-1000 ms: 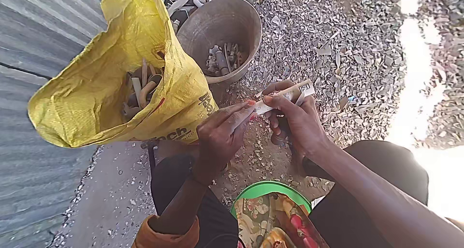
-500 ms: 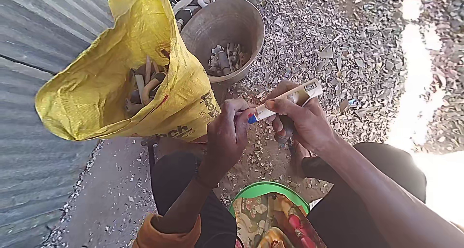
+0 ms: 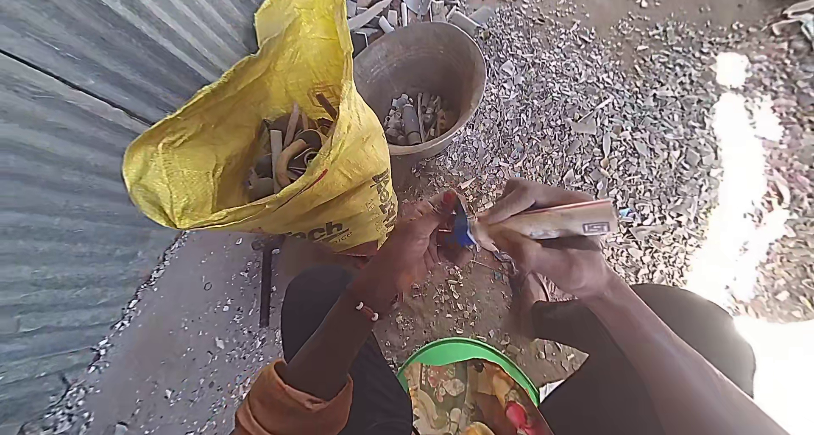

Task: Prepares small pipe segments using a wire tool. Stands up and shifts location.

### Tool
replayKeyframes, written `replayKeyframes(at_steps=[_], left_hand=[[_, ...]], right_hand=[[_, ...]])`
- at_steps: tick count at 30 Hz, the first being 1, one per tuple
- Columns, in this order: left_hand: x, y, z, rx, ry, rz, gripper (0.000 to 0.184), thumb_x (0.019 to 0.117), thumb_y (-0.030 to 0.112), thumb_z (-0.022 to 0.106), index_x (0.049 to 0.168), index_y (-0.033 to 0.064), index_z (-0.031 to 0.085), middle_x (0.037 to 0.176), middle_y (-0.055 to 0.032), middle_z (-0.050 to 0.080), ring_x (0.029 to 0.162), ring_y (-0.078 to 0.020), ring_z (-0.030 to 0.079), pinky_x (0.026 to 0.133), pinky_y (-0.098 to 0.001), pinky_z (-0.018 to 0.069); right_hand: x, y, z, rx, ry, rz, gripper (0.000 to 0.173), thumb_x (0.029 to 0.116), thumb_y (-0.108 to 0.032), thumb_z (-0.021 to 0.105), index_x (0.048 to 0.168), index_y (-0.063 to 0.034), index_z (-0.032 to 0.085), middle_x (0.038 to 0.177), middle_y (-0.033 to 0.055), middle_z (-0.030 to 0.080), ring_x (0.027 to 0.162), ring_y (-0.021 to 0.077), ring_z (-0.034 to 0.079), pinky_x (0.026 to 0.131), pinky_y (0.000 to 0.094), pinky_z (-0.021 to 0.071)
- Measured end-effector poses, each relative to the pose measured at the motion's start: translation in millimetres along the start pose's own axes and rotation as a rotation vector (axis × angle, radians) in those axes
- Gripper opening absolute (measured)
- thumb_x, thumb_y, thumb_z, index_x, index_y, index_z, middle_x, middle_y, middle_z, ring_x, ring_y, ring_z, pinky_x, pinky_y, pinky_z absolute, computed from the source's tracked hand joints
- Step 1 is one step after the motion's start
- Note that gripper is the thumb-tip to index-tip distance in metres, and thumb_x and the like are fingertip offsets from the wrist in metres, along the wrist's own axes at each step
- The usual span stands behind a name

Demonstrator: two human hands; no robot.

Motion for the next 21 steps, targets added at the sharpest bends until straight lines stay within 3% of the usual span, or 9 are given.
replayKeyframes(at_steps=[2,4,6,7,9,11,12,16,21], left_hand=[[-3,4,-1,-0.029,-0.083,0.038,0.045,0.1131,0.035,0.022,0.106,0.0104,0.059,0.085,-0.0039,0.075,0.062,-0.0085,0.072,0.058,-0.0189,0.0606],[-5,6,-2,-0.069,-0.195,0.050,0.063,0.1064,0.061,0.018,0.114,0.0138,0.059,0.095,-0.0059,0.076,0.070,-0.0124,0.074,0.063,-0.0226,0.0621],[-5,7,-7,-0.043,-0.288,0.123,0.071,0.0975,0.073,0.034,0.123,0.0123,0.059,0.106,-0.0091,0.075,0.081,-0.0191,0.077,0.071,-0.0299,0.0644],[-6,8,-10,0.033,-0.324,0.186,0.068,0.0960,0.069,0.047,0.129,0.0108,0.057,0.111,-0.0082,0.074,0.086,-0.0199,0.077,0.076,-0.0318,0.0648],[-7,10,-12,0.206,-0.307,0.323,0.050,0.0962,0.042,0.068,0.132,0.0078,0.061,0.112,-0.0046,0.074,0.090,-0.0164,0.076,0.082,-0.0307,0.0647],[-6,10,-10,0.317,-0.162,0.445,0.028,0.0908,0.013,0.076,0.118,0.0068,0.072,0.106,-0.0016,0.075,0.088,-0.0117,0.074,0.082,-0.0278,0.0636],[-5,10,-10,0.380,-0.104,0.508,0.027,0.0886,0.006,0.076,0.116,0.0054,0.073,0.105,-0.0021,0.076,0.087,-0.0111,0.074,0.081,-0.0272,0.0636],[-6,13,-13,0.723,0.037,0.740,0.034,0.0860,0.005,0.078,0.119,-0.0004,0.070,0.113,-0.0040,0.075,0.090,-0.0100,0.074,0.081,-0.0252,0.0641],[-6,12,-10,0.719,0.150,0.763,0.034,0.0830,-0.002,0.079,0.117,-0.0017,0.072,0.110,-0.0058,0.076,0.085,-0.0112,0.076,0.077,-0.0263,0.0656]], right_hand=[[1,3,-4,0.096,0.056,0.068,0.011,0.0865,-0.019,0.074,0.098,-0.0169,0.075,0.084,-0.0088,0.067,0.062,-0.0008,0.060,0.055,0.0175,0.0545],[1,5,-8,0.180,0.069,0.105,0.013,0.0870,-0.021,0.075,0.100,-0.0184,0.075,0.085,-0.0081,0.067,0.060,0.0000,0.059,0.053,0.0187,0.0550],[2,3,-11,0.163,0.058,0.087,0.013,0.0864,-0.021,0.076,0.099,-0.0170,0.075,0.085,-0.0077,0.066,0.061,0.0004,0.059,0.054,0.0188,0.0550],[3,2,-12,0.108,0.047,0.065,0.014,0.0853,-0.021,0.076,0.098,-0.0166,0.075,0.085,-0.0082,0.065,0.063,0.0000,0.060,0.056,0.0182,0.0554],[3,2,-11,0.004,0.011,0.029,0.018,0.0849,-0.022,0.076,0.101,-0.0151,0.075,0.090,-0.0077,0.064,0.070,-0.0008,0.060,0.060,0.0158,0.0545],[1,5,-8,0.030,0.020,0.086,0.021,0.0845,-0.021,0.076,0.105,-0.0156,0.074,0.095,-0.0077,0.064,0.069,-0.0018,0.059,0.060,0.0153,0.0548],[-1,8,-7,0.082,0.059,0.146,0.021,0.0846,-0.018,0.076,0.105,-0.0160,0.074,0.094,-0.0074,0.066,0.064,-0.0016,0.059,0.055,0.0160,0.0547],[-3,16,-3,0.196,0.267,0.405,0.013,0.0893,-0.012,0.070,0.101,-0.0144,0.073,0.070,-0.0016,0.068,0.047,0.0030,0.056,0.043,0.0179,0.0502],[0,14,3,0.072,0.394,0.583,0.006,0.0955,-0.007,0.067,0.100,-0.0090,0.063,0.057,-0.0004,0.060,0.040,0.0048,0.052,0.040,0.0177,0.0478]])
Point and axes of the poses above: each hand's wrist, its own x-axis towards the middle knuckle, its own z-axis out of the palm, y = z × x, the point moved 3 cm from there along x, towards the middle knuckle
